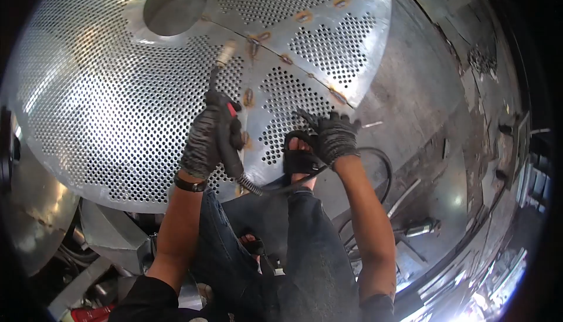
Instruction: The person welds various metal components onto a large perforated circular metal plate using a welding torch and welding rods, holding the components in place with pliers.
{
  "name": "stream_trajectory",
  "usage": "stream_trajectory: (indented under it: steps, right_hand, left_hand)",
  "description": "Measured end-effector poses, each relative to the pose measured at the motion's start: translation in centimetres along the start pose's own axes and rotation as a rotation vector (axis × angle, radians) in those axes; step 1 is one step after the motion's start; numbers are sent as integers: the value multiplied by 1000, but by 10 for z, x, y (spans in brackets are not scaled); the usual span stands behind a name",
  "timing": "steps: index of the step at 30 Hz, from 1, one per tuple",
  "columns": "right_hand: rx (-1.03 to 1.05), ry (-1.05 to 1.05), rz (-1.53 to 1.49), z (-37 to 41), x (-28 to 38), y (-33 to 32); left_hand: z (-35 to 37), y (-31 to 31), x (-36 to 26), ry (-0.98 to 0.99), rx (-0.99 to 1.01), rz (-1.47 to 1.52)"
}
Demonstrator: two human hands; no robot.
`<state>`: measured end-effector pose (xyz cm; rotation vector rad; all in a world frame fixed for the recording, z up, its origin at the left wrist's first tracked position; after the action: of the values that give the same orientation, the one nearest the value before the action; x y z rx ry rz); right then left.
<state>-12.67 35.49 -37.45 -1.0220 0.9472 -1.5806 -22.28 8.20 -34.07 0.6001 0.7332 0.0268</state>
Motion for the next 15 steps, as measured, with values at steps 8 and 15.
stream_trajectory:
  steps: [8,15]
  right_hand:
    - [-19,48,-961,9,75,-73]
    - [-231,218,-1048,7,24,-38]
  left_hand:
    - [11,60,14,534,16,-1148]
    - [-21,15,128,997,369,-1788]
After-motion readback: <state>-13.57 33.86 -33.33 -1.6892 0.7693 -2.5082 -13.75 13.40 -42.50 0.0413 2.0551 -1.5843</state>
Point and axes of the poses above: each hand's wrist, its own z-axis away from the middle knuckle, its own y-axis out of the palm, x = y × z, the point moved 3 cm from there along -z, towards the middle knuckle, and after that the axes turned 1 degree about -y, right-handed, at the moved point
